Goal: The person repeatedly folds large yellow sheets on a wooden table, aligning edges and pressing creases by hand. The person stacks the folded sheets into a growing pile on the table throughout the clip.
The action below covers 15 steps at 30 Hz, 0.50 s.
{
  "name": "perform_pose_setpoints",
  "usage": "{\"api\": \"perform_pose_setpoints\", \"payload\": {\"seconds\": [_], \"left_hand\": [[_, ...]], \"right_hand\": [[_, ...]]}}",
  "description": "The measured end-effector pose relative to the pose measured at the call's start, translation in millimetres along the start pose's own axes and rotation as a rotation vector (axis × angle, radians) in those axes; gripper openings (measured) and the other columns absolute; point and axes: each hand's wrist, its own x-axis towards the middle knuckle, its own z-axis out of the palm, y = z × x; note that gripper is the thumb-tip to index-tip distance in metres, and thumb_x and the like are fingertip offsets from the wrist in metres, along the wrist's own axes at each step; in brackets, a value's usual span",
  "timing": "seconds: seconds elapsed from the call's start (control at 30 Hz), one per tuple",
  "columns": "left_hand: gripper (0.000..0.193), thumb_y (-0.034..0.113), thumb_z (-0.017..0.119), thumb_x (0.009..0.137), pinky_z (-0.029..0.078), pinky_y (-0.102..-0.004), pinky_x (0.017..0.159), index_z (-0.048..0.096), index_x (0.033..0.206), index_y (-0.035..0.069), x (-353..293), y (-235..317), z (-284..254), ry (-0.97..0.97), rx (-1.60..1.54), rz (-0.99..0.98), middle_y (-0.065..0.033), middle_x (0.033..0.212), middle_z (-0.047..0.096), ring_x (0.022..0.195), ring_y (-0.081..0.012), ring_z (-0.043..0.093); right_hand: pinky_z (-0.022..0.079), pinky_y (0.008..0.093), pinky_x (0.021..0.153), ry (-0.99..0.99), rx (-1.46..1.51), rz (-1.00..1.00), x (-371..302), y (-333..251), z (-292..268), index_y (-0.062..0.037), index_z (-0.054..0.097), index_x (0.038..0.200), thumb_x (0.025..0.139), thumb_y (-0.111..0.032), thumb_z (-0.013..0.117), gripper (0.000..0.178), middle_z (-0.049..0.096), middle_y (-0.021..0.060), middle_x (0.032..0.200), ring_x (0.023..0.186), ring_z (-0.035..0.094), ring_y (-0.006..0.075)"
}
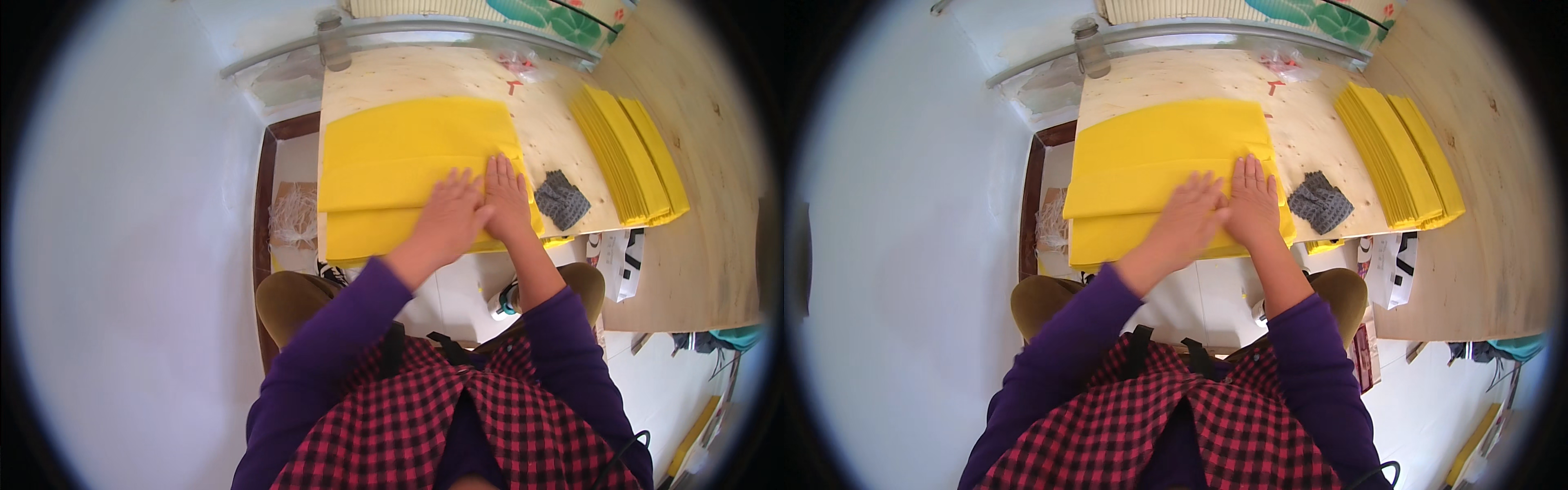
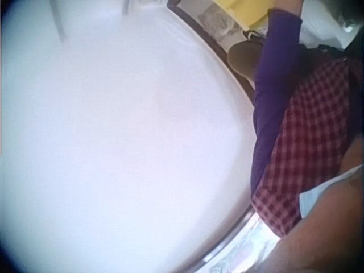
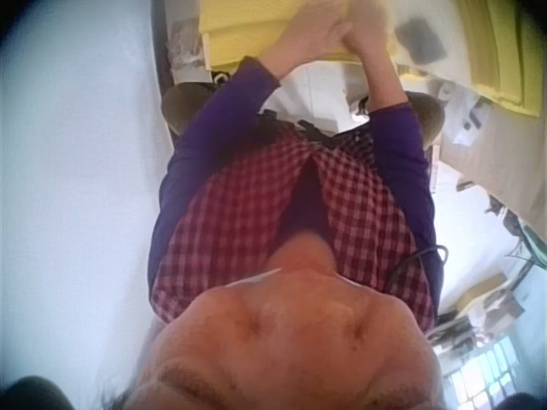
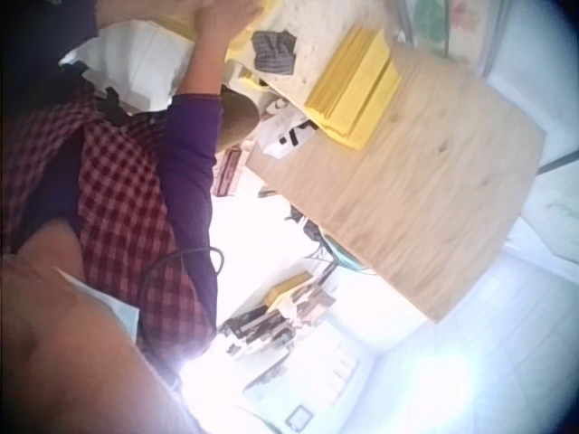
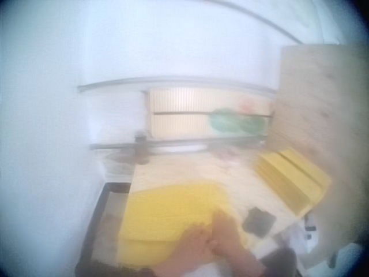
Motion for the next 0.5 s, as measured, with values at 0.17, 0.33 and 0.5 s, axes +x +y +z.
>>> {"api": "perform_pose_setpoints", "payload": {"seconds": [0.17,0.33,0.5], "left_hand": [[0.069,0.049,0.034,0.098,0.009,-0.0473,0.117,0.027,0.147,0.001,27,7,20,-0.056,0.151,-0.251,-0.0194,0.154,0.024,0.145,-0.0322,0.016],[0.076,0.055,0.034,0.096,0.006,-0.0498,0.117,0.024,0.149,0.002,-4,-30,-3,-0.032,0.443,-0.387,-0.0160,0.156,0.020,0.146,-0.0292,0.014],[0.077,0.055,0.037,0.095,0.009,-0.0501,0.117,0.021,0.149,0.002,-37,-73,-43,-0.018,0.525,-0.554,-0.0167,0.157,0.017,0.146,-0.0285,0.014]], "right_hand": [[0.010,0.0443,0.117,0.053,0.019,-0.020,0,3,4,-0.0006,0.020,0.149,0.096,-0.049,0.037,0.074,0.017,0.0165,0.157,0.146,0.014,0.0269],[0.011,0.0444,0.117,0.028,0.060,0.005,0,0,2,0.0002,0.021,0.149,0.096,-0.050,0.037,0.075,0.018,0.0171,0.157,0.146,0.015,0.0273],[0.010,0.0440,0.118,0.058,0.087,-0.002,-1,-2,3,0.0005,0.021,0.149,0.096,-0.051,0.037,0.076,0.019,0.0169,0.156,0.146,0.015,0.0268]]}}
